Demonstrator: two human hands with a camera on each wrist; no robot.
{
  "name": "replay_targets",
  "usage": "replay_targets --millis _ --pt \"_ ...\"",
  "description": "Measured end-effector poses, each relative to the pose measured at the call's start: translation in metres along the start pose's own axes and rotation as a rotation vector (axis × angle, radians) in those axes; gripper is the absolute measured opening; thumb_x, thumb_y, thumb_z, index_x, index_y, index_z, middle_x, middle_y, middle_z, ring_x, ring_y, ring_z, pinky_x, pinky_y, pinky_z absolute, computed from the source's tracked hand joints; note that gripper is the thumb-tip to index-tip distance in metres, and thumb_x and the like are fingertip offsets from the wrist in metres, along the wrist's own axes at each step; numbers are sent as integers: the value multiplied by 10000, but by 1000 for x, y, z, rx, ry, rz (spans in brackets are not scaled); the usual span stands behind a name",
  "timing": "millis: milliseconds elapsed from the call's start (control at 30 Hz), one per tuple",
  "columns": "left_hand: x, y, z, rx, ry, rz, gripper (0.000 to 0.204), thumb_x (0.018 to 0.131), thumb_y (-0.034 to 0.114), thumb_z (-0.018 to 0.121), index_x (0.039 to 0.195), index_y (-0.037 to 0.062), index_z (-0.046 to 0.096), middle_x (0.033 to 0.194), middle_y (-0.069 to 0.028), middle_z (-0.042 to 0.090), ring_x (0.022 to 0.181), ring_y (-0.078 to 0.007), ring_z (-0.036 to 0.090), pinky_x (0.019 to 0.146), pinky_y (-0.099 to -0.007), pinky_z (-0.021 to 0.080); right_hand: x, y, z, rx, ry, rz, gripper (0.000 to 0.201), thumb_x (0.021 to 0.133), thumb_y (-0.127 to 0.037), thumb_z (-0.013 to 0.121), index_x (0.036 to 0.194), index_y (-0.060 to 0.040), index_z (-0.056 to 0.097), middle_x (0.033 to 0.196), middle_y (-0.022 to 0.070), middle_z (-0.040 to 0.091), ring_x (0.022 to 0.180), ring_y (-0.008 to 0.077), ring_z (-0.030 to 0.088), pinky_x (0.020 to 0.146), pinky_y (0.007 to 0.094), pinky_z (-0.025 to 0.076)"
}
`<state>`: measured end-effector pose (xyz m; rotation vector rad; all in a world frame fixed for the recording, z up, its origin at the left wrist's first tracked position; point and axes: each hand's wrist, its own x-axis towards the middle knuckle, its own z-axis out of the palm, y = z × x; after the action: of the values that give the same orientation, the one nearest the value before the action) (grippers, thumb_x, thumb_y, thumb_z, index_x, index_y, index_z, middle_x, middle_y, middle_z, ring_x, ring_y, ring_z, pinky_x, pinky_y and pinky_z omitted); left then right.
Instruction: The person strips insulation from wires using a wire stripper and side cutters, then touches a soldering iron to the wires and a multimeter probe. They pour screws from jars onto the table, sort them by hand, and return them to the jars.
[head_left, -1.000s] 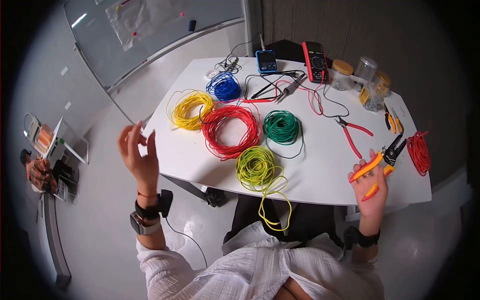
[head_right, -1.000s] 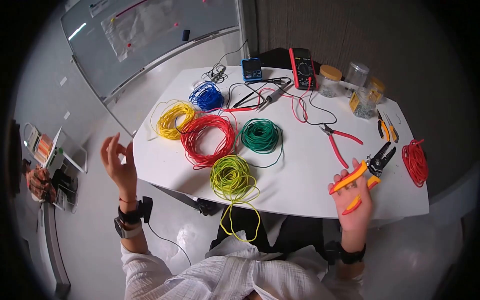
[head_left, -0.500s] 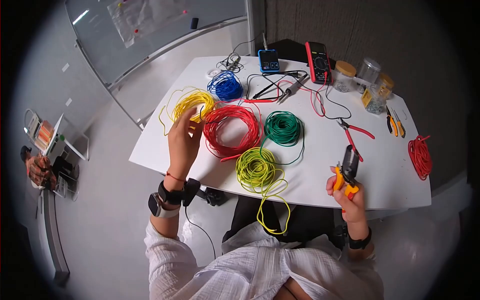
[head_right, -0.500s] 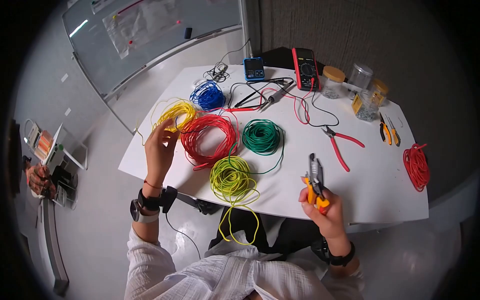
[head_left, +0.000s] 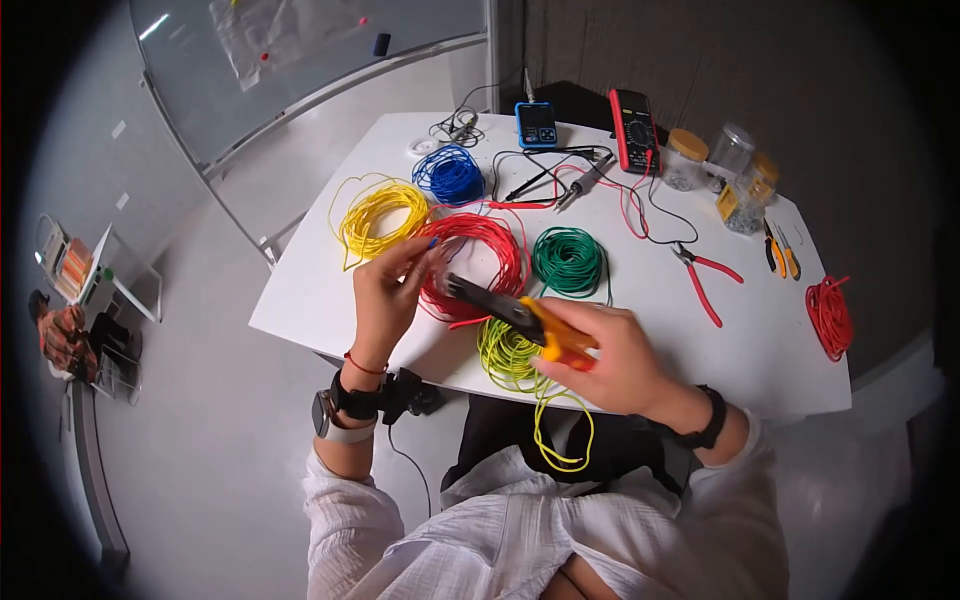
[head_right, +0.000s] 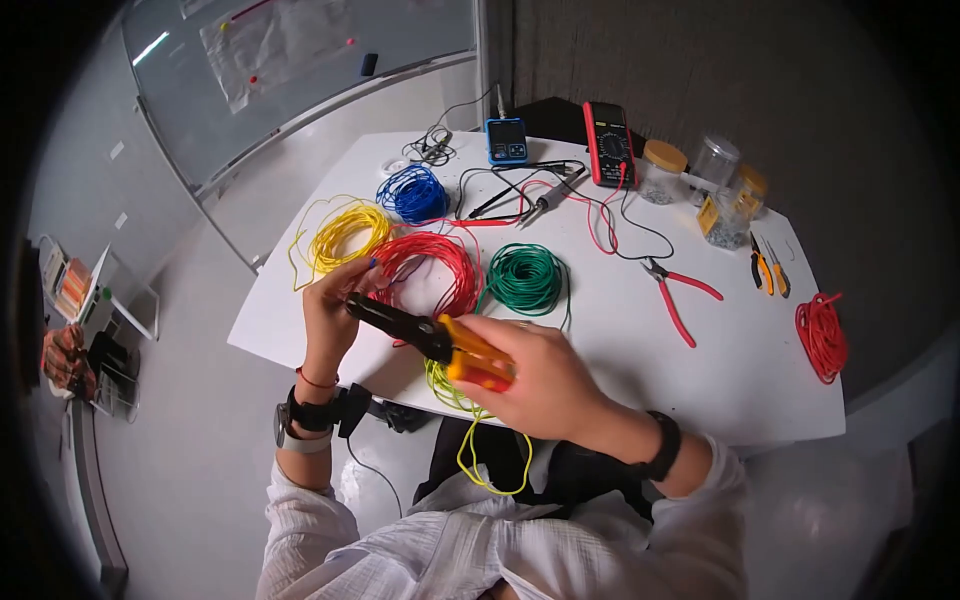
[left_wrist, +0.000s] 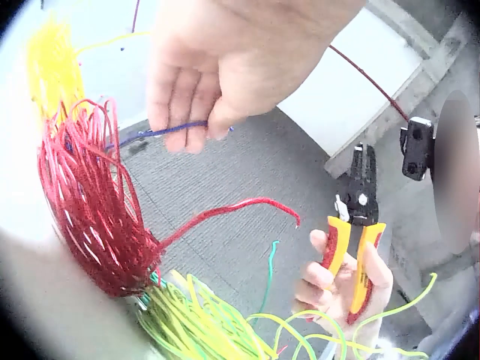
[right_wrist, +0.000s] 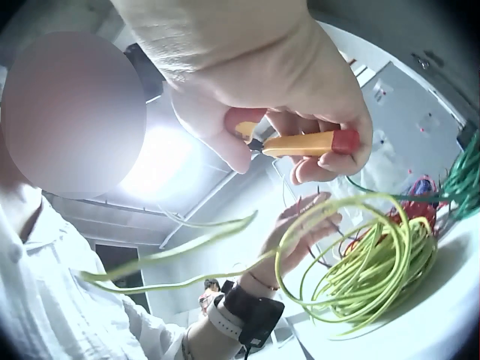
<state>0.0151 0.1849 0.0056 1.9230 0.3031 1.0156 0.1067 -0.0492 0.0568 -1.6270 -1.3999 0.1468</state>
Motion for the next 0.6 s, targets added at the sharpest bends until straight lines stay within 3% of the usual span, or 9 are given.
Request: replay_targets --millis 100,167,333,400,600 --pt "-6 5 1 -144 9 -25 152 817 34 598 941 -50 622 776 -75 655 715 -95 605 654 -208 470 27 5 17 25 -105 123 403 735 -237 676 1042 -4 557 844 132 626 771 262 622 671 326 479" --pt "-8 0 3 -287 18 -68 158 819 45 601 943 -51 624 800 -70 651 733 -102 601 655 -199 465 42 13 21 -10 -177 324 484 761 -283 666 1102 28 521 871 137 614 789 196 607 708 292 457" --pt "-11 0 2 -327 26 -112 159 814 36 604 943 -54 625 802 -85 653 738 -110 607 665 -203 470 50 29 35 -134 -92 239 515 756 -320 669 1103 28 516 877 148 608 804 241 601 721 314 459" --pt "-11 1 2 -331 22 -124 158 811 33 605 941 -55 625 803 -90 653 739 -112 608 665 -205 472 51 34 38 -242 11 100 496 732 -330 679 1076 -4 531 853 163 595 730 270 604 656 334 483" --pt "-12 0 4 -474 65 -141 145 806 22 607 925 -58 624 801 -93 653 740 -118 610 669 -209 477 58 38 32 -241 15 106 549 725 -337 685 1105 18 511 853 159 586 708 236 597 644 316 484"
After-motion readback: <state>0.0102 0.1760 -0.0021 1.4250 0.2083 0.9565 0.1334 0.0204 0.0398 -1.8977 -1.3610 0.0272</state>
